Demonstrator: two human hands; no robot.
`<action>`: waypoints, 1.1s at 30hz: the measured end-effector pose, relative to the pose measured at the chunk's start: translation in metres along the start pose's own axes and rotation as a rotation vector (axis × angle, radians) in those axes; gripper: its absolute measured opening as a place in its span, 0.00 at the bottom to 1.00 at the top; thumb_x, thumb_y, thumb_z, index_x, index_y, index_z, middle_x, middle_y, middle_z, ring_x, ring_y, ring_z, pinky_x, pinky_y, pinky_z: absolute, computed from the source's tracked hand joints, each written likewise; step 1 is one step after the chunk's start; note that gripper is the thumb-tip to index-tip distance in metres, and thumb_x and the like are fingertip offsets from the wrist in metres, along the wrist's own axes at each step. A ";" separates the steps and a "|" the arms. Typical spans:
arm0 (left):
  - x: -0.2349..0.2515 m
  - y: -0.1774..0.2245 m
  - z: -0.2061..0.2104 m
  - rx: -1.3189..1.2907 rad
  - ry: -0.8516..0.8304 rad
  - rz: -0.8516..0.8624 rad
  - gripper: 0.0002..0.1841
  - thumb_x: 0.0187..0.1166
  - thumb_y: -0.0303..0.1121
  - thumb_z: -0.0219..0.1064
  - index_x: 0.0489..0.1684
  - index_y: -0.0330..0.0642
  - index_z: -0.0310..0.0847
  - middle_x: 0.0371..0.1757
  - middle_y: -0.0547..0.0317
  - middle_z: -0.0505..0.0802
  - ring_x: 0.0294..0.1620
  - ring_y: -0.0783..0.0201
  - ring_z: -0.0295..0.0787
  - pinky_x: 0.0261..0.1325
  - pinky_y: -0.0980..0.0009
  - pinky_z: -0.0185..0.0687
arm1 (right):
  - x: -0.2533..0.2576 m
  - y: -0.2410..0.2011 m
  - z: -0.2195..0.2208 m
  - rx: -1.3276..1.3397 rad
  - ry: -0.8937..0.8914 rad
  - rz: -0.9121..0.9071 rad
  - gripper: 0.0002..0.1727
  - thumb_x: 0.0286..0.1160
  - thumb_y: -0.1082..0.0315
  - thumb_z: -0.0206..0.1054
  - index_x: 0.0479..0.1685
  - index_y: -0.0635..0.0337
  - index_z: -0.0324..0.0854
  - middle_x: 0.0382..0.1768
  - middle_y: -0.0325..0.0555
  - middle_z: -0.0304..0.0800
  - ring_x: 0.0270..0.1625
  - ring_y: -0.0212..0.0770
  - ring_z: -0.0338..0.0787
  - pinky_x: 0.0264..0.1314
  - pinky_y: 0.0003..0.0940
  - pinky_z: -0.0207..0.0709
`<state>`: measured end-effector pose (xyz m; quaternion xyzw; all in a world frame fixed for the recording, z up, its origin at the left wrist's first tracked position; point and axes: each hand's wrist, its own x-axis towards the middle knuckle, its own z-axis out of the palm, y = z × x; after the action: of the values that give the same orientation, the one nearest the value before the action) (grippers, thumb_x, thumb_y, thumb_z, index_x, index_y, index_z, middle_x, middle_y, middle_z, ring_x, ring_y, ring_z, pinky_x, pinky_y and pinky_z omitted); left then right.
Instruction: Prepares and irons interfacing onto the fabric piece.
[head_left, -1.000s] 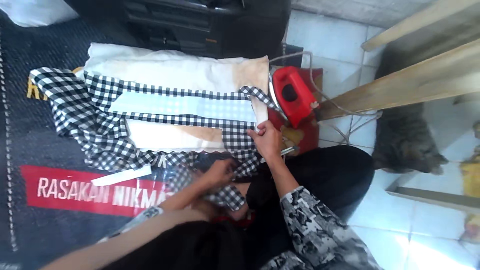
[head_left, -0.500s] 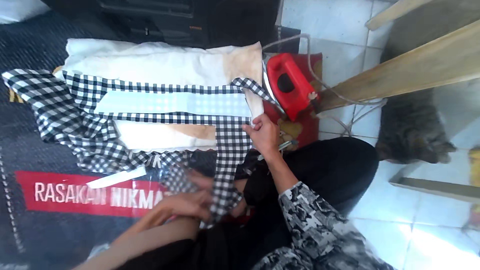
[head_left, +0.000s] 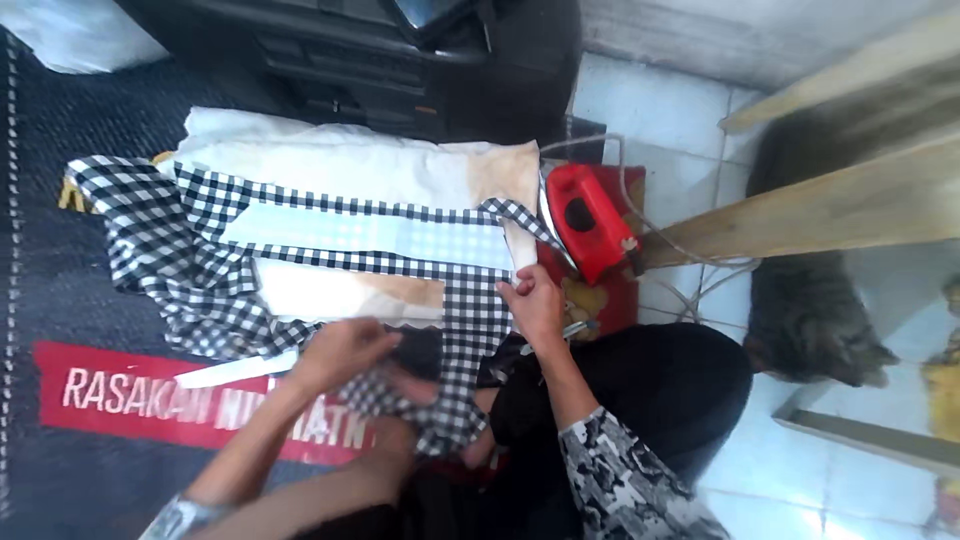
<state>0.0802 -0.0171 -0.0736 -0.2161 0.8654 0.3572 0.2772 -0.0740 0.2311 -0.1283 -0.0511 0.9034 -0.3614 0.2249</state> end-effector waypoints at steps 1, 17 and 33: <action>0.006 -0.005 -0.006 0.016 0.135 -0.015 0.20 0.85 0.44 0.68 0.51 0.31 0.88 0.45 0.36 0.93 0.48 0.39 0.91 0.56 0.35 0.81 | 0.002 -0.004 0.002 -0.016 0.018 0.005 0.24 0.77 0.59 0.75 0.64 0.66 0.81 0.45 0.59 0.90 0.45 0.58 0.91 0.49 0.60 0.84; 0.074 -0.130 -0.069 0.212 0.677 -0.104 0.35 0.91 0.56 0.48 0.87 0.38 0.65 0.88 0.24 0.61 0.90 0.21 0.45 0.80 0.16 0.28 | 0.067 -0.052 0.033 -0.220 0.177 0.059 0.19 0.90 0.54 0.58 0.62 0.58 0.85 0.59 0.61 0.87 0.58 0.62 0.89 0.56 0.65 0.79; 0.079 -0.130 -0.122 -0.024 0.691 -0.206 0.18 0.89 0.33 0.60 0.62 0.23 0.77 0.53 0.21 0.87 0.57 0.21 0.83 0.59 0.22 0.69 | 0.043 -0.040 0.020 -0.067 0.141 0.057 0.18 0.80 0.64 0.72 0.64 0.63 0.82 0.50 0.55 0.90 0.46 0.50 0.91 0.52 0.50 0.84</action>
<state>0.0557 -0.2059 -0.1161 -0.4136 0.8773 0.2434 0.0002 -0.1059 0.1785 -0.1301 -0.0071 0.9298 -0.3269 0.1689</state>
